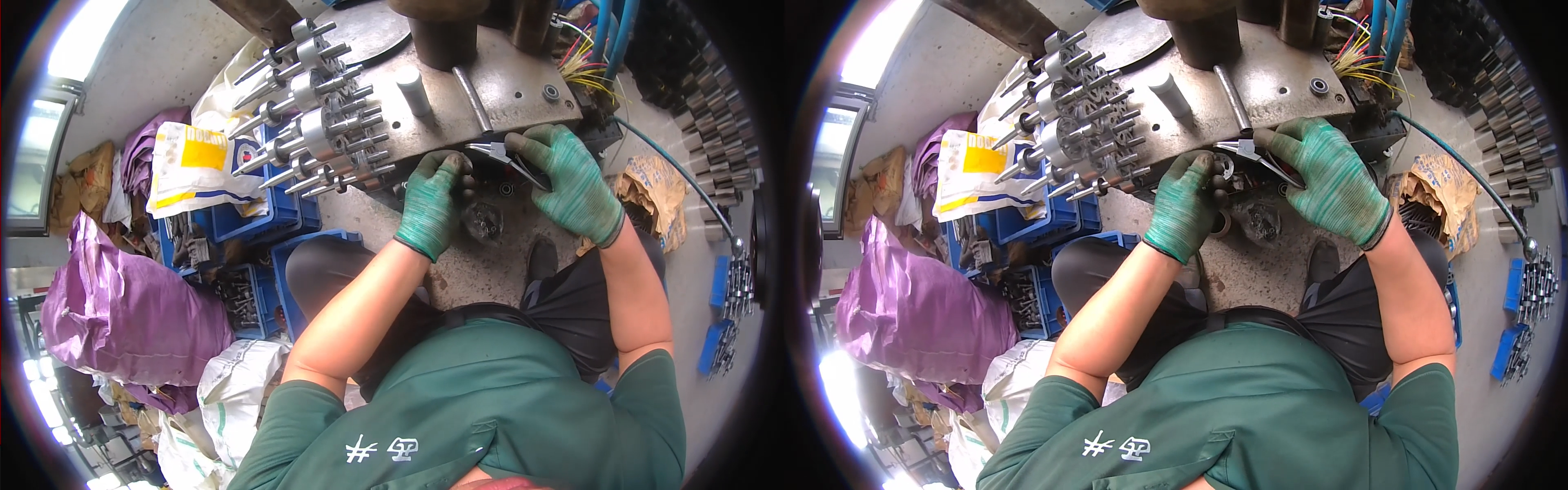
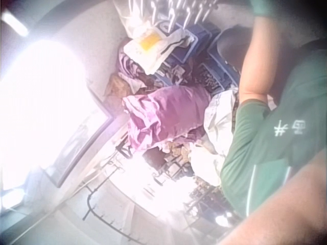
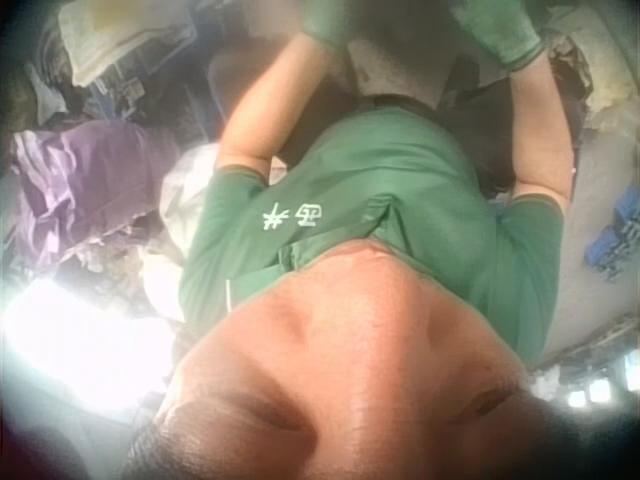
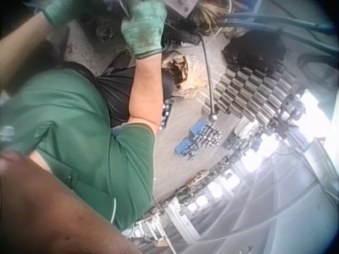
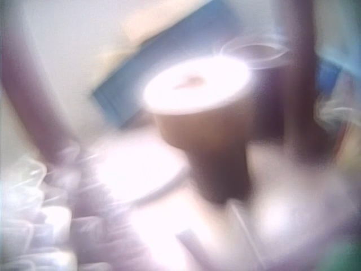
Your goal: The person assembles metal components using a handheld tool and a mechanical press, inserting metal rods and rings into the machine and then placing the finished assemblies into a blue bin.
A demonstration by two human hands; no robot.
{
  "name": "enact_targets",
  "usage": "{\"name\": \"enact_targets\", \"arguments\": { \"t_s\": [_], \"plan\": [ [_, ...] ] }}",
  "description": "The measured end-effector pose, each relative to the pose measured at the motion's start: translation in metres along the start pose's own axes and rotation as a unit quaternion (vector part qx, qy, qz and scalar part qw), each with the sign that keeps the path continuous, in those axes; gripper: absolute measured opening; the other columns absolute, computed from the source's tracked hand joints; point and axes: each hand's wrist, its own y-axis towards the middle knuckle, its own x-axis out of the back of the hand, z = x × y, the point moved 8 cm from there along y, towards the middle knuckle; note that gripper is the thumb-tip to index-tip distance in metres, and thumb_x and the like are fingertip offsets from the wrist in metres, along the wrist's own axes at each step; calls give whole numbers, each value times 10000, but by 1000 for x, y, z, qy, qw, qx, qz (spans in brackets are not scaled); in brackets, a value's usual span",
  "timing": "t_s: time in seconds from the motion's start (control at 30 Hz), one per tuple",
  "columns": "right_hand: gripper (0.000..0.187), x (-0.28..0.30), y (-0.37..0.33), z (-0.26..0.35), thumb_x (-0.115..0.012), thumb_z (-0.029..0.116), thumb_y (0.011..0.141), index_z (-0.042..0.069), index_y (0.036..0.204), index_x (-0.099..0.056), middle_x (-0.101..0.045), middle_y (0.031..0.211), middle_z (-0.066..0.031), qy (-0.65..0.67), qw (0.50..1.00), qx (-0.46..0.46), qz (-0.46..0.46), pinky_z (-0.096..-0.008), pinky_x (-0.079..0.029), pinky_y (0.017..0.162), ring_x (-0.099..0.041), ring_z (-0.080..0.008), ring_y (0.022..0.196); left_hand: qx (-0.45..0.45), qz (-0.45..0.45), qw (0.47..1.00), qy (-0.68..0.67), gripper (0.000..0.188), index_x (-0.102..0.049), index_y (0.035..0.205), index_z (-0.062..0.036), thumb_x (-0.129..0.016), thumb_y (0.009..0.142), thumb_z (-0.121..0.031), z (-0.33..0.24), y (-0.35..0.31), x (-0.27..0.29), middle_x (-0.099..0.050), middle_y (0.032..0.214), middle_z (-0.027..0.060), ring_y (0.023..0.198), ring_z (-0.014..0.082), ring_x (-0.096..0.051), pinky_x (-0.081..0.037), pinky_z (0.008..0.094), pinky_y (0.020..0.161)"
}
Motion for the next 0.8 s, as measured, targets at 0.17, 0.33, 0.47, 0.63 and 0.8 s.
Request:
{"name": "enact_targets", "arguments": {
  "t_s": [0.17,0.33,0.47,0.63,0.8],
  "plan": [
    [576,0,0,5,-723,-63,699,88,1255,-724,-686,1146,-156,-26,999,36,-8,-452,-532,916,-644,-380,1039,22,-5,999,-42,120,-603,1090,-76,-587,1042,-184,0,0,-3,-655,977,60,804,166,-640,-552,302,682],
    [576,-5,-1,5,-713,-72,716,98,1267,-723,-690,1134,-130,-49,997,50,-7,-451,-527,896,-644,-361,1007,0,3,998,-58,143,-582,1092,-110,-634,986,-192,-3,-1,-1,-628,1020,57,853,187,-622,-516,328,714],
    [601,-9,-2,4,-707,-82,707,98,1280,-716,-686,1132,-135,-45,998,52,-2,-457,-531,909,-642,-368,1022,6,-20,997,-74,118,-614,1091,-51,-579,1015,-134,-3,0,2,-659,931,76,743,172,-647,-537,296,618],
    [607,-11,0,4,-705,-81,706,100,1286,-716,-686,1135,-142,-29,999,42,10,-461,-537,904,-646,-374,1026,14,-15,998,-58,120,-614,1097,-71,-590,1020,-160,-1,-1,1,-647,908,61,727,156,-644,-533,287,607],
    [581,-13,0,3,-697,-72,728,102,1281,-723,-689,1132,-140,-35,999,40,9,-451,-541,895,-651,-368,1016,-2,-6,1000,-23,127,-600,1103,-83,-592,1026,-184,-4,-3,0,-645,908,56,721,149,-644,-528,277,591]
  ]
}}
